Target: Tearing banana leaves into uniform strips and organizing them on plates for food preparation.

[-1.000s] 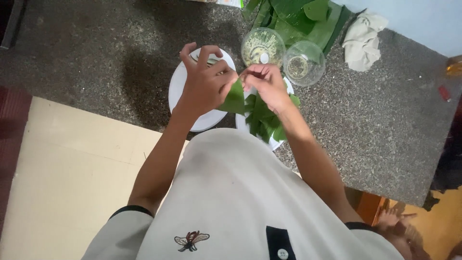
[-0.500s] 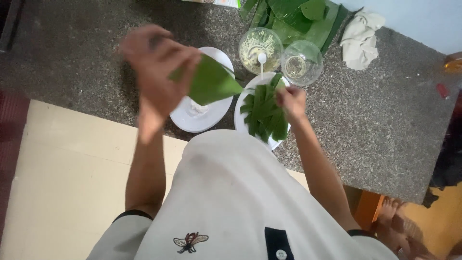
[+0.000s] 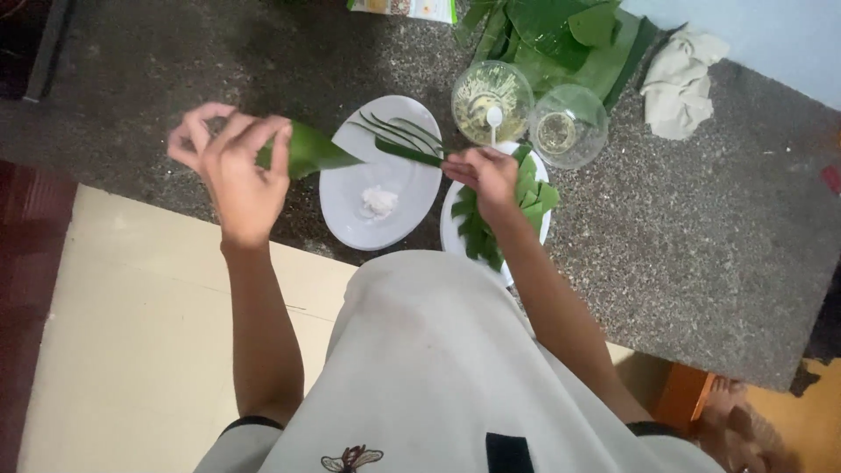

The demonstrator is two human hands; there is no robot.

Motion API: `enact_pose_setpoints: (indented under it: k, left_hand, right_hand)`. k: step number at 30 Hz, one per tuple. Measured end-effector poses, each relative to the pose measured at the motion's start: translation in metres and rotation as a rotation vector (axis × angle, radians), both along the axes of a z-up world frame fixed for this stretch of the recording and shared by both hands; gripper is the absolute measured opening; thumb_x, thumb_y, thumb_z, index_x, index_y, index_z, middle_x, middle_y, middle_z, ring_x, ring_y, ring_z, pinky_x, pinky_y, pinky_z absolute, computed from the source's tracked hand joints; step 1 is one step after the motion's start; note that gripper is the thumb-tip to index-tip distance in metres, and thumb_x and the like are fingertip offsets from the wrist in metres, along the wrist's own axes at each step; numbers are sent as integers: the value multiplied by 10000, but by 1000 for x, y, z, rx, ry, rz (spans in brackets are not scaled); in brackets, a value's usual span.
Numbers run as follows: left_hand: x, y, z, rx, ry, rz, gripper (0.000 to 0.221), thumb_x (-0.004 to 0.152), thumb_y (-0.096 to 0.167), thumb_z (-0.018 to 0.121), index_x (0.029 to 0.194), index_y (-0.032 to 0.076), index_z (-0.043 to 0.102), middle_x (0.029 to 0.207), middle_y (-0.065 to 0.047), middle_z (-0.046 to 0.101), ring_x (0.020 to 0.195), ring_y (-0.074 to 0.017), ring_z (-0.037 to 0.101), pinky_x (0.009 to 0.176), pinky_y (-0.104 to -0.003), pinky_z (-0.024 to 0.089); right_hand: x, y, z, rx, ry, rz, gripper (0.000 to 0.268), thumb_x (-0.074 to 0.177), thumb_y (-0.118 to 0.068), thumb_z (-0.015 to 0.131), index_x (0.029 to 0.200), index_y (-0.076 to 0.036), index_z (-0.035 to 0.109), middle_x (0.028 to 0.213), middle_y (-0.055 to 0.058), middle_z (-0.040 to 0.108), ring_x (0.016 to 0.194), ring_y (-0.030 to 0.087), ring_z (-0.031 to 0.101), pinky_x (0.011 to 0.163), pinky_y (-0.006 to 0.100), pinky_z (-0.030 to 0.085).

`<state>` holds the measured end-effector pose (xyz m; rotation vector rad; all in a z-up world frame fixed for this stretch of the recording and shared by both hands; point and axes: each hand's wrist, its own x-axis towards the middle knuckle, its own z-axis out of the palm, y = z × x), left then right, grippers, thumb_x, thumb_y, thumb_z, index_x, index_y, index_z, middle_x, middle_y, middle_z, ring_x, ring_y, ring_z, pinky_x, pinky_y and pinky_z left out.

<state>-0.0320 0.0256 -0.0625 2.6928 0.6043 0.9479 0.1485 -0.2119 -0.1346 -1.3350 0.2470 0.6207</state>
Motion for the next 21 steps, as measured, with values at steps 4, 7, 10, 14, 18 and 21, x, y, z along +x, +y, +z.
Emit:
enact_pose_setpoints:
  k: [4, 7, 10, 14, 18, 21]
  left_hand:
    - [3, -6, 5, -26, 56, -5, 57, 916, 74, 741, 887, 122, 731, 755, -9, 623, 1054, -242, 455, 949, -490, 171]
    - [12, -14, -4, -90, 99, -21, 62, 948, 138, 708, 887, 139, 715, 770, -26, 632, 1048, -239, 441, 954, -490, 152]
    - [28, -32, -5, -236, 108, -34, 136, 958, 250, 660, 870, 158, 709, 747, -40, 637, 1054, -265, 466, 956, -520, 135]
    - [53, -54, -14, -144, 123, -182, 74, 884, 259, 705, 859, 190, 710, 764, -6, 636, 1024, -218, 484, 933, -509, 214]
    - [77, -81, -2, -177, 142, -309, 99, 882, 304, 678, 862, 212, 707, 795, -1, 632, 1019, -195, 459, 936, -514, 260]
    - [89, -89, -19, -183, 128, -398, 132, 888, 326, 614, 856, 222, 689, 788, 3, 620, 1047, -202, 453, 930, -536, 242]
  right_hand:
    - [14, 12, -32, 65, 88, -2, 169, 723, 25, 636, 817, 152, 577, 849, 349, 623, 812, 438, 670, 774, 532, 565]
    - [23, -7, -82, 30, 112, 16, 197, 823, -43, 596, 923, 126, 574, 856, 289, 646, 759, 380, 689, 725, 479, 608]
    - [23, -24, -91, -109, 104, 139, 367, 908, -77, 556, 1166, 164, 456, 1041, 326, 586, 896, 375, 663, 773, 431, 606]
    - [12, -17, -27, -155, -396, 271, 194, 915, -135, 589, 1031, 20, 606, 893, 223, 663, 747, 316, 679, 596, 406, 604]
    - [6, -7, 56, -68, -844, 593, 174, 845, -45, 695, 1019, -52, 687, 779, 113, 680, 709, 105, 593, 532, 274, 536]
    - [10, -12, 52, -76, -900, 576, 97, 826, 13, 668, 888, -49, 712, 674, 101, 656, 521, 108, 579, 419, 222, 479]
